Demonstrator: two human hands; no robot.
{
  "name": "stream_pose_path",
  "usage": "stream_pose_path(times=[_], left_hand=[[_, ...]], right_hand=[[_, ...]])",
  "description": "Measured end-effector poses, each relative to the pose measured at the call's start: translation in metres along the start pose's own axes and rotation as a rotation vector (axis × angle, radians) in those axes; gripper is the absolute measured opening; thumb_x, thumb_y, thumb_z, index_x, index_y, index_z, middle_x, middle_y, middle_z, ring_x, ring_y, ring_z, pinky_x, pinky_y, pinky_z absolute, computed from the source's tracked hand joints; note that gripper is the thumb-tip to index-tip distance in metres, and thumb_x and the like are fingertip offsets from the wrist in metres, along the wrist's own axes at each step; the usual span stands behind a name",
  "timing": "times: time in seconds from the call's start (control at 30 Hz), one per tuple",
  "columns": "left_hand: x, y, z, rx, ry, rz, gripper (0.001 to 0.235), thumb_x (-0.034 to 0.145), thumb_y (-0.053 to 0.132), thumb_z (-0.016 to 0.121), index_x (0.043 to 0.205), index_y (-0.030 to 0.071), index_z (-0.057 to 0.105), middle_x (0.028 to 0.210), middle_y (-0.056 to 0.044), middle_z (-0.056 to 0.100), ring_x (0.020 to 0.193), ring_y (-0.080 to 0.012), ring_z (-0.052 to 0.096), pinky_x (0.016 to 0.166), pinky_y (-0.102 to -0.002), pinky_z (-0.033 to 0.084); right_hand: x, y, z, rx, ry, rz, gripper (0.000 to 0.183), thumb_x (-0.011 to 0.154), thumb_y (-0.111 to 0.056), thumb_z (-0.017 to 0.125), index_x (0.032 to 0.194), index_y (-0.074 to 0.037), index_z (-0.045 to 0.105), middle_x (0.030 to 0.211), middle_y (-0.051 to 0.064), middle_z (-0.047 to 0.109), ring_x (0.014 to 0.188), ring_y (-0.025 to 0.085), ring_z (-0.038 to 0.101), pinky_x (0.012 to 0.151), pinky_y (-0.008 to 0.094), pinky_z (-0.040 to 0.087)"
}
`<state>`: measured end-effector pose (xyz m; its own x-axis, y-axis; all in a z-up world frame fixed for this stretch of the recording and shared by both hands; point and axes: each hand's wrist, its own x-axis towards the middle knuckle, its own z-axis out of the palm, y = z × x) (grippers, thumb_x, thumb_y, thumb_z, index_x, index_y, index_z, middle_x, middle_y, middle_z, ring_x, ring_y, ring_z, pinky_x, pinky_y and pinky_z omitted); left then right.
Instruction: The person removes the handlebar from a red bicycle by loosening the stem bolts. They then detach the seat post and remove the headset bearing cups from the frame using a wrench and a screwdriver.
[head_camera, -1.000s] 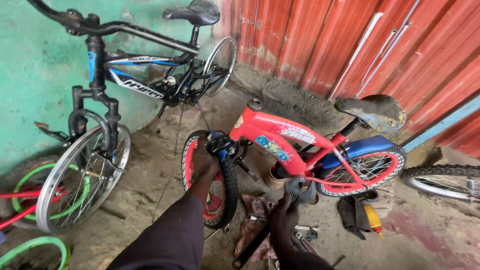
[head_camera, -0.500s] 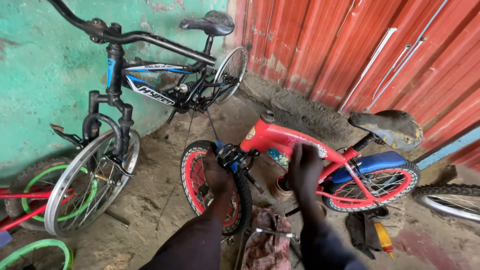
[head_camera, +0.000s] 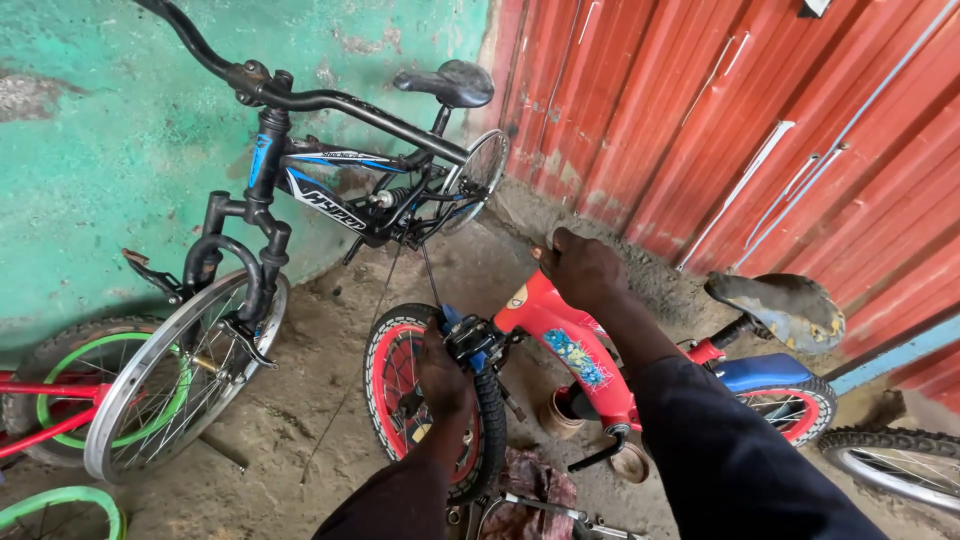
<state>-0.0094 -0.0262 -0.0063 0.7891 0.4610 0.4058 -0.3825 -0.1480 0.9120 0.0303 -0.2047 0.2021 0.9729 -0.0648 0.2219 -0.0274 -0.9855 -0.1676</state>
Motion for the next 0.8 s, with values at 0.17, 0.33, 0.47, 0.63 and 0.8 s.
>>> stream_pose_path(times=[0.17, 0.33, 0.47, 0.63, 0.8], left_hand=[[-0.005, -0.002, 0.014, 0.305, 0.092, 0.189, 0.105, 0.049, 0.001, 0.093, 0.145, -0.001, 0.051, 0.111, -0.023, 0.072, 0.098, -0.0443, 0.07, 0.089, -0.05, 0.058], [-0.005, -0.005, -0.005, 0.014, -0.077, 0.098, 0.074, 0.083, -0.003, 0.067, 0.151, 0.003, 0.039, 0.121, -0.013, 0.069, 0.095, -0.0224, 0.07, 0.079, -0.033, 0.056], [-0.003, 0.037, 0.011, -0.109, 0.132, -0.117, 0.045, 0.1, 0.033, 0.067, 0.129, -0.001, 0.062, 0.098, -0.027, 0.069, 0.086, -0.0396, 0.073, 0.065, -0.041, 0.062], [-0.003, -0.013, 0.016, 0.107, 0.066, -0.039, 0.08, 0.079, 0.009, 0.088, 0.147, 0.001, 0.048, 0.118, -0.029, 0.062, 0.11, -0.0462, 0.064, 0.088, -0.048, 0.063], [0.013, 0.036, 0.003, -0.274, 0.098, -0.359, 0.057, 0.079, 0.019, 0.079, 0.129, -0.001, 0.059, 0.107, -0.023, 0.07, 0.096, -0.0384, 0.068, 0.077, -0.05, 0.06]], right_hand=[[-0.017, 0.012, -0.018, 0.211, 0.056, -0.291, 0.026, 0.101, -0.04, 0.06, 0.09, -0.017, 0.058, 0.074, 0.014, 0.069, 0.082, 0.042, 0.07, 0.071, 0.051, 0.056], [-0.026, 0.018, -0.048, 0.565, -0.037, -0.764, 0.006, 0.092, 0.0, 0.068, 0.094, -0.005, 0.071, 0.099, 0.018, 0.07, 0.09, 0.039, 0.069, 0.083, 0.049, 0.055], [-0.015, 0.039, -0.02, 0.882, -0.131, -0.585, 0.021, 0.095, 0.005, 0.063, 0.111, -0.007, 0.071, 0.111, 0.019, 0.071, 0.113, 0.036, 0.066, 0.1, 0.055, 0.051], [-0.015, 0.02, -0.013, 0.286, 0.119, -0.297, 0.033, 0.097, -0.039, 0.071, 0.094, -0.006, 0.07, 0.08, 0.022, 0.071, 0.084, 0.046, 0.071, 0.073, 0.056, 0.055], [-0.018, 0.02, -0.025, 0.441, 0.032, -0.415, 0.003, 0.092, -0.015, 0.074, 0.094, -0.014, 0.072, 0.089, 0.011, 0.074, 0.091, 0.033, 0.074, 0.081, 0.044, 0.057]])
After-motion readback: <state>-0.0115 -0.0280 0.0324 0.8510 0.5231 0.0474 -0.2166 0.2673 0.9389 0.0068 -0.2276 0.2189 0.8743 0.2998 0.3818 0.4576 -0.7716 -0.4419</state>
